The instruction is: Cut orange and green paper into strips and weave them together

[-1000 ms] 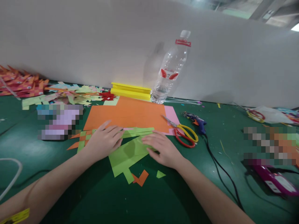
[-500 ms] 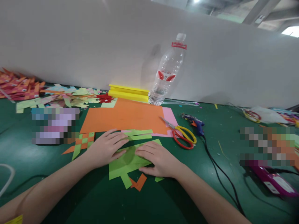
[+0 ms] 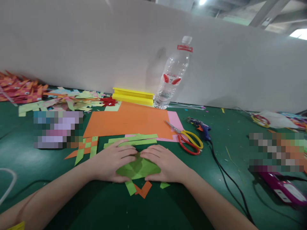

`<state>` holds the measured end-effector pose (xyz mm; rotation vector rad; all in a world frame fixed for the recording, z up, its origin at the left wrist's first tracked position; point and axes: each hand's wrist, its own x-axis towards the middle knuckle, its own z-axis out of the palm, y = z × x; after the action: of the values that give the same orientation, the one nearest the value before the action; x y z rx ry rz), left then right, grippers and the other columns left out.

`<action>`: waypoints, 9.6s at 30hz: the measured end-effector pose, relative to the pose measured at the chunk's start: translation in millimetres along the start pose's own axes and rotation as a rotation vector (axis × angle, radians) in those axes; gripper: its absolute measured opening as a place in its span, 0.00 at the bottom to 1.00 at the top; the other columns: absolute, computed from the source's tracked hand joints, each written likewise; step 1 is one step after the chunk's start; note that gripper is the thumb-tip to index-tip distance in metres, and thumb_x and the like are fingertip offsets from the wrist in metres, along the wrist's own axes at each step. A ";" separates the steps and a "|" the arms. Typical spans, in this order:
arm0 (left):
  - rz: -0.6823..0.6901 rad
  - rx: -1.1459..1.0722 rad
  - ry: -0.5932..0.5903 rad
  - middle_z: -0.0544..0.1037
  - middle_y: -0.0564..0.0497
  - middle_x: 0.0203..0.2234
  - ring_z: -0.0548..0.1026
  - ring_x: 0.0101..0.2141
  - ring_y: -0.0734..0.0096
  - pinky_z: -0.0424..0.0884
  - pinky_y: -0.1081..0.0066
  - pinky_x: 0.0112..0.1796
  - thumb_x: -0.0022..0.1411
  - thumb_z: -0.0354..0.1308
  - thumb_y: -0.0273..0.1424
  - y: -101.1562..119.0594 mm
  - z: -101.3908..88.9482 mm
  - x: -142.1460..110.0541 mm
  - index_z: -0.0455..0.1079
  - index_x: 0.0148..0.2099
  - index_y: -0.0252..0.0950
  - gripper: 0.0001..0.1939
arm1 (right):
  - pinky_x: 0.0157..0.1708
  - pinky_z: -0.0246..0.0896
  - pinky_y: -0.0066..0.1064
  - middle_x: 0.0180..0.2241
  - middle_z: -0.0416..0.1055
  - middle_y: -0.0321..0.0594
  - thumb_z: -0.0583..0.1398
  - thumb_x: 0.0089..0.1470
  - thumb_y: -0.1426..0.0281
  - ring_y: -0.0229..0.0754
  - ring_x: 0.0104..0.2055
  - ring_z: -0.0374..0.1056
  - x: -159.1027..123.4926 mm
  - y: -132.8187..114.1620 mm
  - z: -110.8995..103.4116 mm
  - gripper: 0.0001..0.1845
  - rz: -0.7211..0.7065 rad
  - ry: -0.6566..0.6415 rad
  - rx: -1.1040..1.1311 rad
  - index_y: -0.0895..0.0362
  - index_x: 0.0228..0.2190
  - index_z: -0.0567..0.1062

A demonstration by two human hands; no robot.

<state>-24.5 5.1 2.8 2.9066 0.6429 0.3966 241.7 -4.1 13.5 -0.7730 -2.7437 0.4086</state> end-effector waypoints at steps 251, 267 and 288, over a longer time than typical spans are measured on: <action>-0.650 -0.453 0.358 0.70 0.56 0.20 0.68 0.24 0.71 0.62 0.72 0.25 0.59 0.57 0.44 24.2 -3.6 22.3 0.65 0.25 0.37 0.17 | 0.36 0.72 0.35 0.30 0.80 0.40 0.68 0.43 0.65 0.41 0.32 0.74 43.8 -15.3 7.1 0.08 0.533 0.533 1.135 0.56 0.27 0.80; -0.689 -0.636 0.300 0.73 0.55 0.20 0.71 0.23 0.72 0.65 0.75 0.24 0.59 0.58 0.41 16.3 4.4 15.5 0.69 0.26 0.36 0.14 | 0.28 0.71 0.36 0.22 0.74 0.36 0.68 0.38 0.61 0.42 0.26 0.71 32.3 -17.9 18.0 0.12 0.762 0.649 0.937 0.54 0.20 0.73; -0.693 -0.652 0.273 0.68 0.56 0.19 0.67 0.22 0.73 0.62 0.75 0.23 0.58 0.57 0.40 16.3 3.7 16.9 0.65 0.26 0.37 0.14 | 0.29 0.71 0.34 0.22 0.74 0.36 0.69 0.40 0.60 0.41 0.26 0.71 30.9 -13.4 23.6 0.11 0.773 0.604 0.844 0.54 0.22 0.76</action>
<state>-2.2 -2.6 6.2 1.8899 1.2181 0.7317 202.4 -3.0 1.4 -1.3534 -1.4160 1.1402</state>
